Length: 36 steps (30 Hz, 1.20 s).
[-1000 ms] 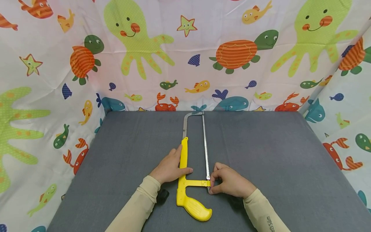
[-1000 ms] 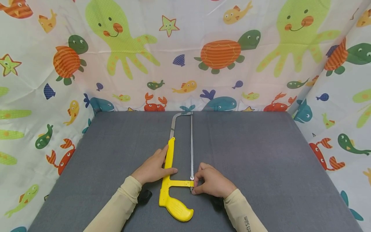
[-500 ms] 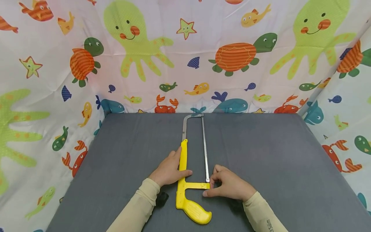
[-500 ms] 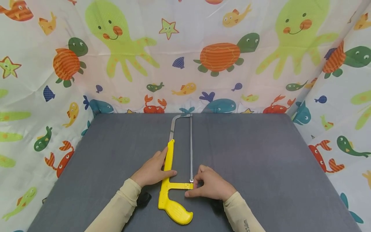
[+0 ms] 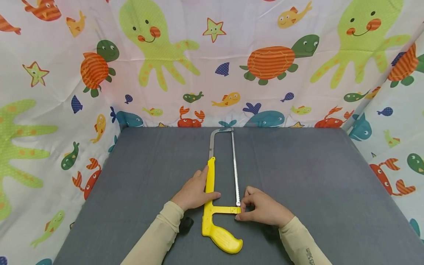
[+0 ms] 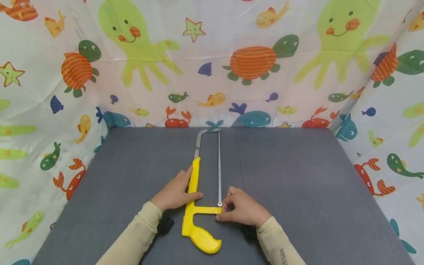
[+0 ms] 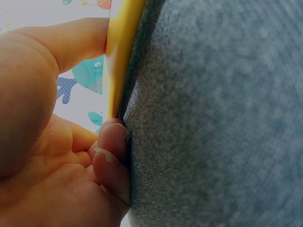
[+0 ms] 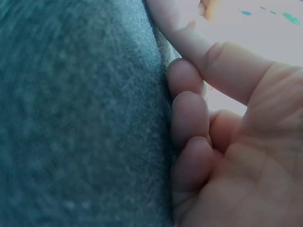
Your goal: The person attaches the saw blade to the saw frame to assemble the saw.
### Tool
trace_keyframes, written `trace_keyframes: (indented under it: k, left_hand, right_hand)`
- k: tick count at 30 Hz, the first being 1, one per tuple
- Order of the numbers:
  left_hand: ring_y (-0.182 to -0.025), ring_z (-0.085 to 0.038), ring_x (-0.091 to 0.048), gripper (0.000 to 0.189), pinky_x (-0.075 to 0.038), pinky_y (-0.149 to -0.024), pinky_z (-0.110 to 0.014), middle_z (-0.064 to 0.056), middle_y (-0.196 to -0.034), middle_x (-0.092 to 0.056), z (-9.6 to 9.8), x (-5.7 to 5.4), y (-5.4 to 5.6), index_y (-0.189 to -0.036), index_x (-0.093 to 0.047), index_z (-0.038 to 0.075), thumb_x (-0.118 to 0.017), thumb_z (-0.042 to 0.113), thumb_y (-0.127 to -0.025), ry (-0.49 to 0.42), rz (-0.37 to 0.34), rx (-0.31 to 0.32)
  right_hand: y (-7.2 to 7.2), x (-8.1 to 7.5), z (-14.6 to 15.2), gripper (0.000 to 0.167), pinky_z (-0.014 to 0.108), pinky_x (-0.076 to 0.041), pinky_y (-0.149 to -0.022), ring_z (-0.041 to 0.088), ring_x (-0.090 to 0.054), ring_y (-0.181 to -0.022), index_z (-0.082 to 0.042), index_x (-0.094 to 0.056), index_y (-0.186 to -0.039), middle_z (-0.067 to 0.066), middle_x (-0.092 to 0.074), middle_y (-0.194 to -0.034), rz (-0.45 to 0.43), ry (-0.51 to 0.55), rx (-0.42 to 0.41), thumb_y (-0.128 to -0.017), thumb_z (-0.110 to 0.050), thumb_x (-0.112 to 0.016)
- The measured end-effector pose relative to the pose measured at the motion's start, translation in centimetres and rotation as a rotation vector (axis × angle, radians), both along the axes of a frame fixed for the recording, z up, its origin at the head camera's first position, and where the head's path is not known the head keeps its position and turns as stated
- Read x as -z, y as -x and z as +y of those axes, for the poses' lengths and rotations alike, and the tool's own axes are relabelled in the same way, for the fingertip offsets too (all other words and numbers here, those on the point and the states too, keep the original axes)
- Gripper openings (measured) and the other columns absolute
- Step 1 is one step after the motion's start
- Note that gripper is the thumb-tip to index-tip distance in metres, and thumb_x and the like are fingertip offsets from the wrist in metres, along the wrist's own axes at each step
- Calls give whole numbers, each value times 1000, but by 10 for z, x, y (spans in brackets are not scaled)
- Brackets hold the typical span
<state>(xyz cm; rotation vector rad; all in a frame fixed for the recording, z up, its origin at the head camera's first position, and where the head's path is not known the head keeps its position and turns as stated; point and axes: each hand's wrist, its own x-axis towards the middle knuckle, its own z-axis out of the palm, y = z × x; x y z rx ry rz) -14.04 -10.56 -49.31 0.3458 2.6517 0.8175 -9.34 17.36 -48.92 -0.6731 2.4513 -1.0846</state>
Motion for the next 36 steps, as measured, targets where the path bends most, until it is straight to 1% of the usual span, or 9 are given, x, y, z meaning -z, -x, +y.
trace_keyframes:
  k: [5, 8, 13, 18, 26, 36]
  left_hand:
    - [-93, -19, -57, 114, -51, -83, -36, -17, -142, -54, 0, 0, 0, -174, -16, 9, -81, 54, -93, 3, 10, 4]
    - [-93, -19, -57, 114, -51, -83, -35, -17, -140, -55, 0, 0, 1, -174, -16, 8, -81, 54, -93, 5, 18, 6]
    - [-94, -19, -57, 114, -51, -84, -36, -16, -140, -55, 0, 2, 1, -174, -16, 9, -81, 54, -93, 4, 21, 4]
    - [-98, -20, -57, 114, -53, -88, -38, -17, -142, -54, 0, 3, 1, -174, -17, 9, -81, 54, -93, 4, 17, 4]
    - [-95, -20, -57, 114, -51, -84, -37, -17, -140, -54, 0, 3, 1, -174, -17, 9, -82, 54, -93, 1, 16, 5]
    - [-92, -20, -57, 114, -50, -81, -35, -16, -139, -55, 0, 3, 1, -175, -16, 10, -81, 54, -93, 1, 15, 2]
  right_hand:
    - [1, 1, 0, 23, 24, -37, -65, 16, -46, -78, -32, -74, -75, 3, -46, -89, -3, -21, -2, -89, -42, -89]
    - [2, 0, 1, 21, 24, -38, -66, 16, -47, -79, -33, -74, -77, 3, -47, -89, -5, -30, -1, -89, -42, -89]
    - [1, -1, 2, 19, 25, -38, -69, 15, -47, -81, -31, -75, -79, 3, -47, -90, -8, -21, -10, -88, -40, -89]
    - [1, -2, 2, 18, 25, -38, -68, 16, -47, -81, -30, -76, -80, 4, -47, -90, -18, -5, -19, -89, -39, -88]
    - [1, -2, 3, 18, 25, -38, -71, 15, -46, -83, -31, -75, -79, 3, -48, -91, 2, -8, -22, -88, -37, -89]
    - [2, -1, 3, 19, 25, -37, -73, 15, -46, -85, -31, -75, -80, 3, -47, -91, -13, -15, -21, -87, -39, -90]
